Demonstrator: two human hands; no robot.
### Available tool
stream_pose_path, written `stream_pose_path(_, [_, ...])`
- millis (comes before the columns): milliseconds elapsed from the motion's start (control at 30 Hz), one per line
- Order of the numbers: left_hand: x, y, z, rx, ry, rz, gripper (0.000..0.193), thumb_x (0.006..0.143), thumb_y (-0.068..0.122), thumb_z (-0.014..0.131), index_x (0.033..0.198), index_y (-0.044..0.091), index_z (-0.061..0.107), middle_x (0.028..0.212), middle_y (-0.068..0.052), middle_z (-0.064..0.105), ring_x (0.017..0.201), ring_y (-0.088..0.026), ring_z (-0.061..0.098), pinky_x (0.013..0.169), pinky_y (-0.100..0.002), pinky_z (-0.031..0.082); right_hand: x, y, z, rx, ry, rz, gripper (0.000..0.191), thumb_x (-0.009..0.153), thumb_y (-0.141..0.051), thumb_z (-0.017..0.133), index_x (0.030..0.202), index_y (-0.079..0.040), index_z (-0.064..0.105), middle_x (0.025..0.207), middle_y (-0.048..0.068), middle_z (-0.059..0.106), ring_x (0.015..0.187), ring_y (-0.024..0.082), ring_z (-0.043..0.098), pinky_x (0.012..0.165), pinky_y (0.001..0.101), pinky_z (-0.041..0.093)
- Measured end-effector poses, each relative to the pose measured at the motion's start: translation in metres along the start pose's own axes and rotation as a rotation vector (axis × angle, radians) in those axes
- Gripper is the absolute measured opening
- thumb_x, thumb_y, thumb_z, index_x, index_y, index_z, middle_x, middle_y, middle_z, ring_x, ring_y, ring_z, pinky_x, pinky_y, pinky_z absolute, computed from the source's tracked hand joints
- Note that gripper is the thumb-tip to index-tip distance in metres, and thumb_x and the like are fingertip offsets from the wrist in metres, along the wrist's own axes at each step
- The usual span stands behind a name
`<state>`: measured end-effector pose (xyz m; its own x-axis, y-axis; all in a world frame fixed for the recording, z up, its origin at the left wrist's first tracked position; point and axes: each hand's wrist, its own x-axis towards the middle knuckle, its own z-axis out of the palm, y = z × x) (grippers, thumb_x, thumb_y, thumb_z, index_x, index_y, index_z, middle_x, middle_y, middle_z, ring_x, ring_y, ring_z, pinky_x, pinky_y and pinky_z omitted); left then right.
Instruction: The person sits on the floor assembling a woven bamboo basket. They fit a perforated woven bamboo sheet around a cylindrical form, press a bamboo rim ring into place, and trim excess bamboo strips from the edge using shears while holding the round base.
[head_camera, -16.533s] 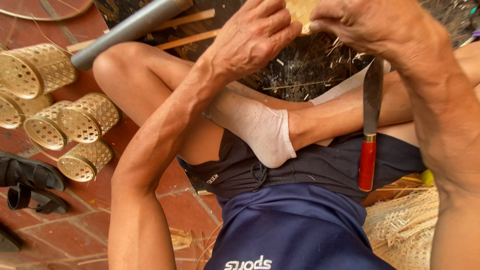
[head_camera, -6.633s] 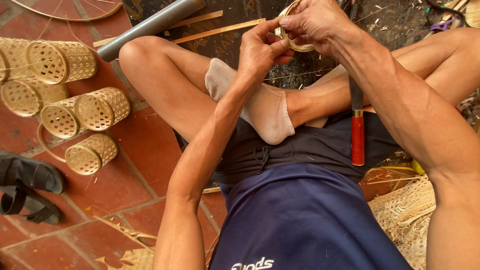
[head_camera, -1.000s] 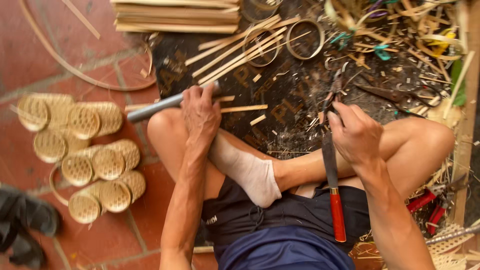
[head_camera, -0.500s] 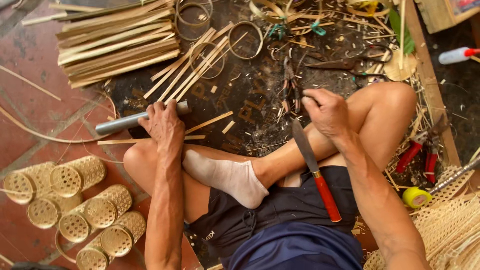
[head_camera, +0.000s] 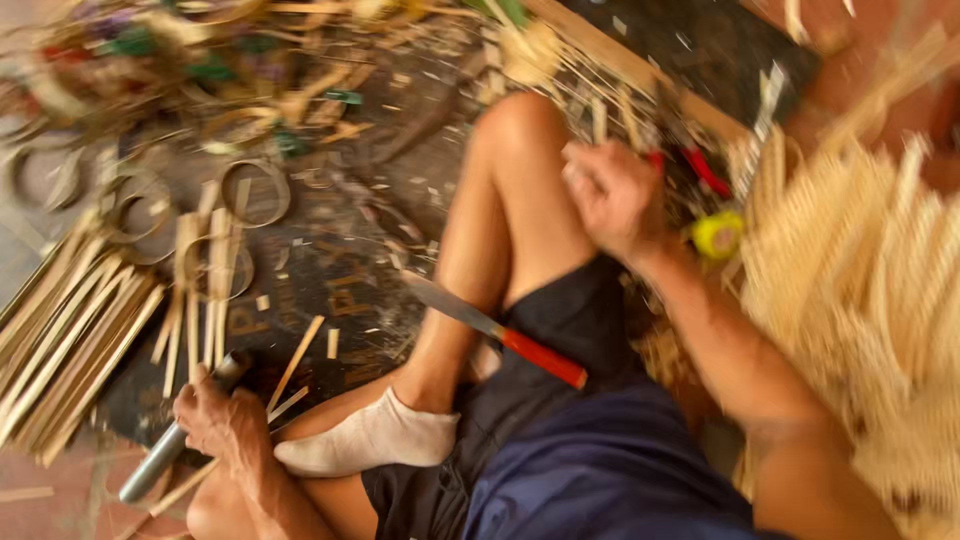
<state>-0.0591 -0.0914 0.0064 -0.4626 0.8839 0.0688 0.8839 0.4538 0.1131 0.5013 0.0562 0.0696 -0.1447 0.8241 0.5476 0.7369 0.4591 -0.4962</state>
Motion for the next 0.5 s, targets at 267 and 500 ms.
stream_pose_path(267, [-0.002,-0.014,-0.001,0.031,-0.031,-0.008,0.052,0.089,0.006,0.067,0.140,0.003,0.063,0.134,-0.024,0.056,0.127,-0.046,0.053,0.099,-0.061,0.044,-0.198,0.150,-0.281,-0.556,-0.009,0.782,0.021,0.103,-0.004,0.074,0.123,0.001,0.071,0.106,0.014,0.073,0.093,0.026,0.071,0.079,0.0391,0.057])
stream_pose_path(500, [-0.001,-0.016,0.000,0.020,-0.035,-0.006,0.051,0.089,0.006,0.069,0.140,0.000,0.063,0.134,-0.024,0.056,0.128,-0.045,0.053,0.102,-0.058,0.045,-0.306,0.151,-0.359,-0.791,0.142,1.103,0.031,0.095,-0.011,0.083,0.117,0.005,0.070,0.119,0.020,0.072,0.110,0.033,0.068,0.090,0.0421,0.056])
